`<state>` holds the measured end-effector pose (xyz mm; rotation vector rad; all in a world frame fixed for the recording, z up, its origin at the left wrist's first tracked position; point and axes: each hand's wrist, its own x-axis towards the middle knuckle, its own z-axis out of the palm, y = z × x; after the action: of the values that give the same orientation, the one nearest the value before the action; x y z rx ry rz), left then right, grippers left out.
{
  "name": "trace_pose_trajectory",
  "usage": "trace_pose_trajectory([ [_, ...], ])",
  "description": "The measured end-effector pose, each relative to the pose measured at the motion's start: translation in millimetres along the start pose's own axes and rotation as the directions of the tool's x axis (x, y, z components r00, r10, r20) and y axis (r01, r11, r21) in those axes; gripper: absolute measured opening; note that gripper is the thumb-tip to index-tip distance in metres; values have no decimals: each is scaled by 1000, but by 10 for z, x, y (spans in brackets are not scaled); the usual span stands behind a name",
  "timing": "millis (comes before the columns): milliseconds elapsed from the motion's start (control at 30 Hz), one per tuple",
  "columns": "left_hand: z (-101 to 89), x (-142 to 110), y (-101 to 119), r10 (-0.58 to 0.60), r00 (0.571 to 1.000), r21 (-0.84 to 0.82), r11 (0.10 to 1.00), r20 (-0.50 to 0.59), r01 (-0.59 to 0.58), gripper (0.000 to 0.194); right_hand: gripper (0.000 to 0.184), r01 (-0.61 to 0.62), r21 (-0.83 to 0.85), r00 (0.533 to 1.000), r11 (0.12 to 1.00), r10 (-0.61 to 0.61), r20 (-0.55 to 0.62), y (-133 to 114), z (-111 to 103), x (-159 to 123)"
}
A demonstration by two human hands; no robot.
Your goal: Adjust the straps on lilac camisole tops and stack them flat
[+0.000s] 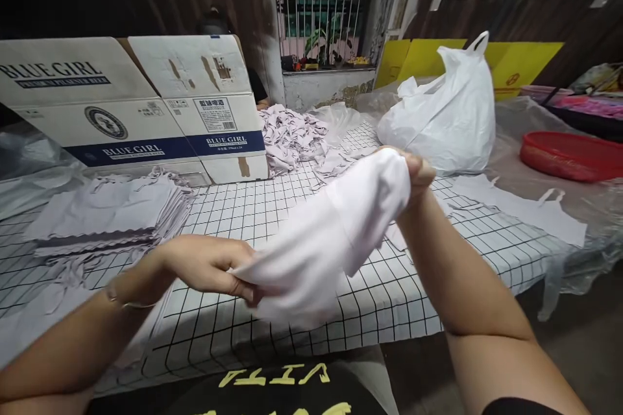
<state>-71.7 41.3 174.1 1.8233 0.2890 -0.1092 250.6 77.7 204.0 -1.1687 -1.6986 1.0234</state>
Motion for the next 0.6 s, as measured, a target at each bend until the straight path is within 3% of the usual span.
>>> trace_pose_trajectory([
  [67, -70, -166, 181, -7, 989, 232, 972, -149, 42, 18, 61, 51, 14, 953, 999, -52, 299, -154, -157, -28],
  [133, -143, -357, 295, -2, 979, 275, 959, -203, 59, 13, 48, 82, -5, 832, 997, -66, 550, -250, -276, -28],
  [167, -180, -454, 327, 0, 977, 249, 967, -213, 55, 11, 40, 95, -23, 803, 995, -63, 592, -266, -317, -13],
  [233, -251, -625, 347, 19, 954, 168, 985, -300, 34, 11, 33, 108, -10, 850, 994, -87, 519, -232, -359, 37],
  [267, -284, -690, 343, 27, 920, 133, 991, -390, 27, 12, 35, 115, 28, 878, 993, -114, 465, -190, -362, 67],
  [367, -358, -784, 320, 21, 755, 92, 994, -655, 51, 16, 40, 105, 136, 925, 985, -147, 350, -48, -337, 153],
  [433, -387, -788, 326, 6, 688, 81, 994, -726, 77, 16, 32, 87, 116, 936, 990, -121, 332, 9, -314, 191],
  [500, -403, -781, 352, -5, 669, 60, 995, -743, 74, 14, 26, 68, 36, 934, 997, -76, 350, 16, -287, 211],
  [600, -408, -730, 381, -90, 730, 15, 991, -677, 136, 17, 22, 103, 44, 927, 994, -112, 358, -65, -188, 226],
])
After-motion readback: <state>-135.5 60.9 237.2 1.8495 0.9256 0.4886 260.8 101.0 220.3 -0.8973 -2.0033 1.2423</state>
